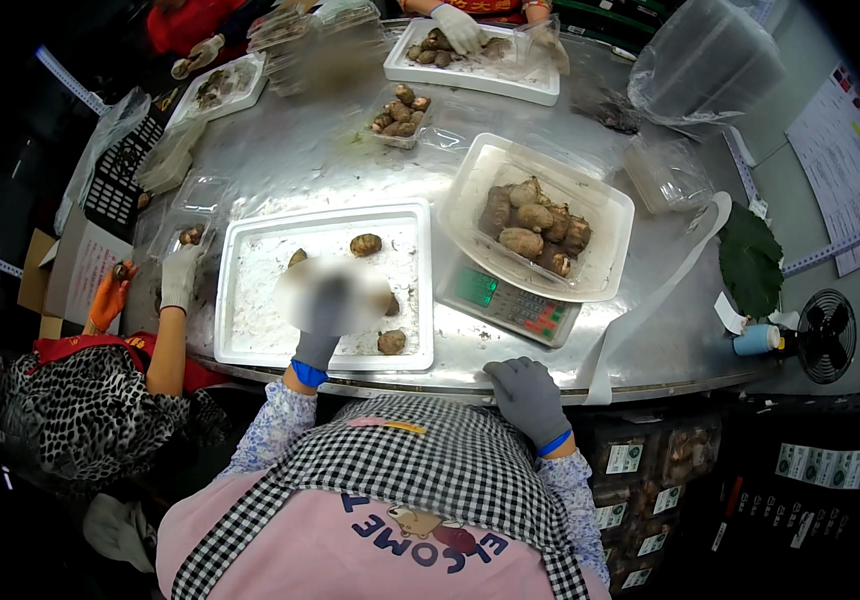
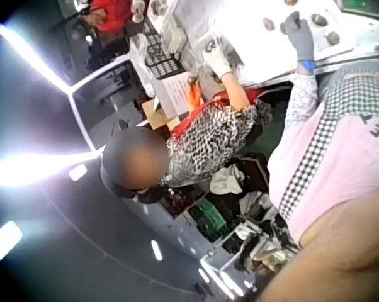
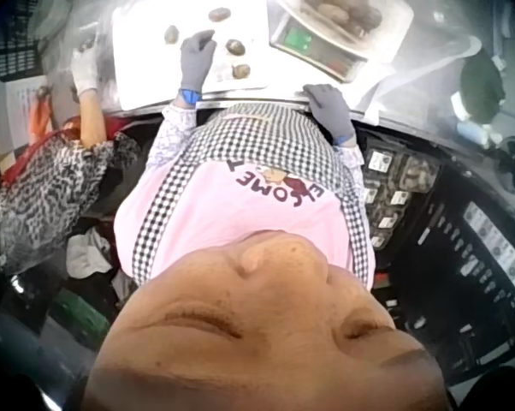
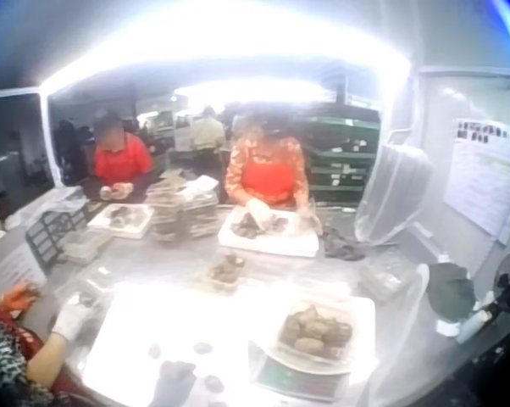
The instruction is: The person sorts brown mushrooms from a tray onto a digital scale, then places them into clear plastic containers. They seal the containers and arrange them in a black storage bin. The person repeats this process with multiple batches of mushrooms.
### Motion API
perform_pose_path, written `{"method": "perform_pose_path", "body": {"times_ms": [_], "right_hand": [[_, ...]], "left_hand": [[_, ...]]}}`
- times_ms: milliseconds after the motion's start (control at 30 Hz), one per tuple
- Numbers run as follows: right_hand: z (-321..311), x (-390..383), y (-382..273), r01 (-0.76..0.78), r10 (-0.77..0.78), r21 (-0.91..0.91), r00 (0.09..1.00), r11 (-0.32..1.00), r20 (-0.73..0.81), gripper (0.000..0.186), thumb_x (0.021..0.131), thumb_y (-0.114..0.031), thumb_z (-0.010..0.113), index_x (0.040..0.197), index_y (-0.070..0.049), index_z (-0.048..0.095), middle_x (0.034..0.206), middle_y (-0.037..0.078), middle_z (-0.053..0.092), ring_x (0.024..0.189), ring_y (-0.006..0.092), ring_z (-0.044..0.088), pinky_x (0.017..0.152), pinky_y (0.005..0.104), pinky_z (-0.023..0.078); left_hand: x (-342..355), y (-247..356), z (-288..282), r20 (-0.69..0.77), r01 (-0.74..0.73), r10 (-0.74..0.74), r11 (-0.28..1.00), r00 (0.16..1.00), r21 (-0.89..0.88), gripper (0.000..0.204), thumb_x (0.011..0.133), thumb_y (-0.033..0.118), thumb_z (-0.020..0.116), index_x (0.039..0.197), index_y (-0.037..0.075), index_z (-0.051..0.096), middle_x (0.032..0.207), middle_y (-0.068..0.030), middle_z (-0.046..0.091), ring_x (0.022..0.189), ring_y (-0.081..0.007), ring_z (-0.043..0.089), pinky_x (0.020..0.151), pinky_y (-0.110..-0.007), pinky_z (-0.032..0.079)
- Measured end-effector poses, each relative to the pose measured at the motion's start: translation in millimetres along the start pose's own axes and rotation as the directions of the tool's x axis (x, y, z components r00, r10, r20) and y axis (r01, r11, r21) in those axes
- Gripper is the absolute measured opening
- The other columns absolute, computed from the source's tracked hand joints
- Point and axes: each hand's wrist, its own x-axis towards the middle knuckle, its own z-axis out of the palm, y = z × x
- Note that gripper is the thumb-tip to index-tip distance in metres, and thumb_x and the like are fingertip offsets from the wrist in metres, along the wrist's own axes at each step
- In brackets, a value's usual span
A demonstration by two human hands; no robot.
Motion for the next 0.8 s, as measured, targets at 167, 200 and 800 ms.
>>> {"method": "perform_pose_path", "body": {"times_ms": [167,200,800], "right_hand": [[-41.3,23.6,7.7,-0.031,0.028,-0.003,0.953,1.000,-0.303,0.028,0.084,-0.003,0.065,0.111,-0.011,0.068,0.087,0.009,0.065,0.083,0.0277,0.063,0.074,0.0406,0.051],[-55.2,31.9,11.7,-0.056,0.059,0.021,0.909,0.998,-0.413,0.025,0.085,-0.003,0.067,0.109,-0.009,0.068,0.089,0.009,0.067,0.082,0.0269,0.063,0.073,0.0394,0.051],[-128.8,167.5,33.1,0.081,-0.194,-0.342,0.930,0.936,-0.311,0.026,0.084,-0.023,0.068,0.106,-0.009,0.066,0.095,0.008,0.067,0.099,0.0297,0.060,0.102,0.0487,0.039]], "left_hand": [[3.7,-9.3,-2.7,-0.067,0.094,-0.106,0.983,0.992,-0.158,0.027,0.092,0.009,0.062,0.119,0.002,0.064,0.109,-0.0117,0.066,0.099,-0.0210,0.066,0.088,-0.031,0.054],[4.6,-9.9,-3.0,-0.058,0.109,-0.121,0.977,0.991,-0.182,0.027,0.093,0.008,0.062,0.119,0.002,0.064,0.109,-0.0117,0.067,0.099,-0.0207,0.066,0.088,-0.031,0.054],[19.8,37.2,14.6,0.037,0.215,-0.213,0.941,0.976,-0.261,0.022,0.095,0.008,0.062,0.114,-0.001,0.067,0.102,-0.0069,0.069,0.091,-0.0121,0.064,0.081,-0.026,0.051]]}}
